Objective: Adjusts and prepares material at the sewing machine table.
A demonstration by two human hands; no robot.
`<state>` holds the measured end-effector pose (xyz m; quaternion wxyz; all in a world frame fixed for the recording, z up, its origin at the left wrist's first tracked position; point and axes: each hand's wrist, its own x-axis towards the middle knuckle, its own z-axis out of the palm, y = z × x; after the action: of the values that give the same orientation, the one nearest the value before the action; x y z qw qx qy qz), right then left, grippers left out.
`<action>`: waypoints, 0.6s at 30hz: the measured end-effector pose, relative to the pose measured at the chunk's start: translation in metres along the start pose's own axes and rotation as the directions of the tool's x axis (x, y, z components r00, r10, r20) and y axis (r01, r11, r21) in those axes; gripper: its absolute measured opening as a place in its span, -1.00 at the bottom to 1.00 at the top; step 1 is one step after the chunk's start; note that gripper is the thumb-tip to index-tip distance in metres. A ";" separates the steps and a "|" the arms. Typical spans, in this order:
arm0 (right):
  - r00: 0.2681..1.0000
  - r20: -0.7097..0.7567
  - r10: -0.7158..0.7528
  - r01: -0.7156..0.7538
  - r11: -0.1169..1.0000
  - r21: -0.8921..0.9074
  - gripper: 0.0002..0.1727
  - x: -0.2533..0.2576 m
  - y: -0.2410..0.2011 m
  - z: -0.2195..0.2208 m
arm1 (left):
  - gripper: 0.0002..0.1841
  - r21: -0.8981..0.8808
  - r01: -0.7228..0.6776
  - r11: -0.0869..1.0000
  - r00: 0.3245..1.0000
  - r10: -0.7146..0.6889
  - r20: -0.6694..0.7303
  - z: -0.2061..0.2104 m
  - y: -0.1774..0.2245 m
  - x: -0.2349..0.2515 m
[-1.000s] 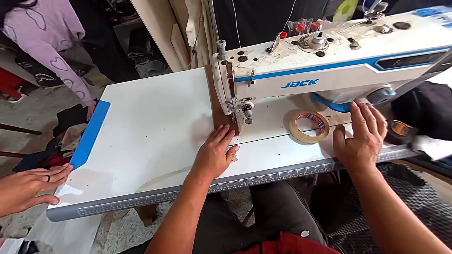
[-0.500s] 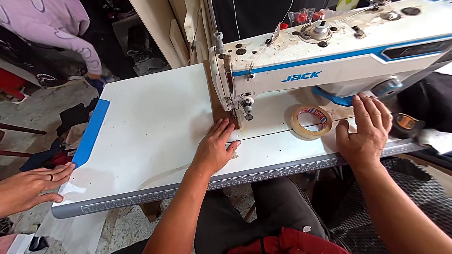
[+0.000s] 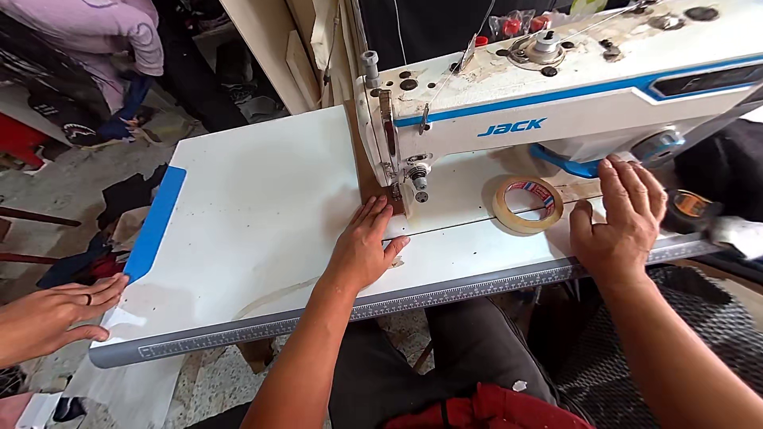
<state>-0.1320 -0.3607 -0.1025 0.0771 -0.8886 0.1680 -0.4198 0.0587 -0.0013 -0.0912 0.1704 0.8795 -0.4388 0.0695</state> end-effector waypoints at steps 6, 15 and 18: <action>1.000 -0.012 -0.001 0.001 1.000 -0.002 -0.41 0.000 0.001 0.001 | -0.25 -0.006 0.010 1.000 1.000 -0.010 0.010 -0.001 -0.001 0.002; 1.000 -0.020 -0.006 0.006 1.000 -0.006 -0.42 0.000 0.000 0.001 | -0.23 -0.003 0.015 1.000 1.000 -0.015 0.015 -0.001 -0.002 0.007; 1.000 -0.028 -0.006 0.006 1.000 -0.003 -0.42 0.000 0.000 0.001 | -0.21 0.010 0.021 1.000 1.000 -0.022 0.022 -0.001 -0.003 0.008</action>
<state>-0.1310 -0.3608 -0.1037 0.0722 -0.8833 0.1669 -0.4321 0.0656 -0.0053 -0.0891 0.1618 0.8858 -0.4308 0.0601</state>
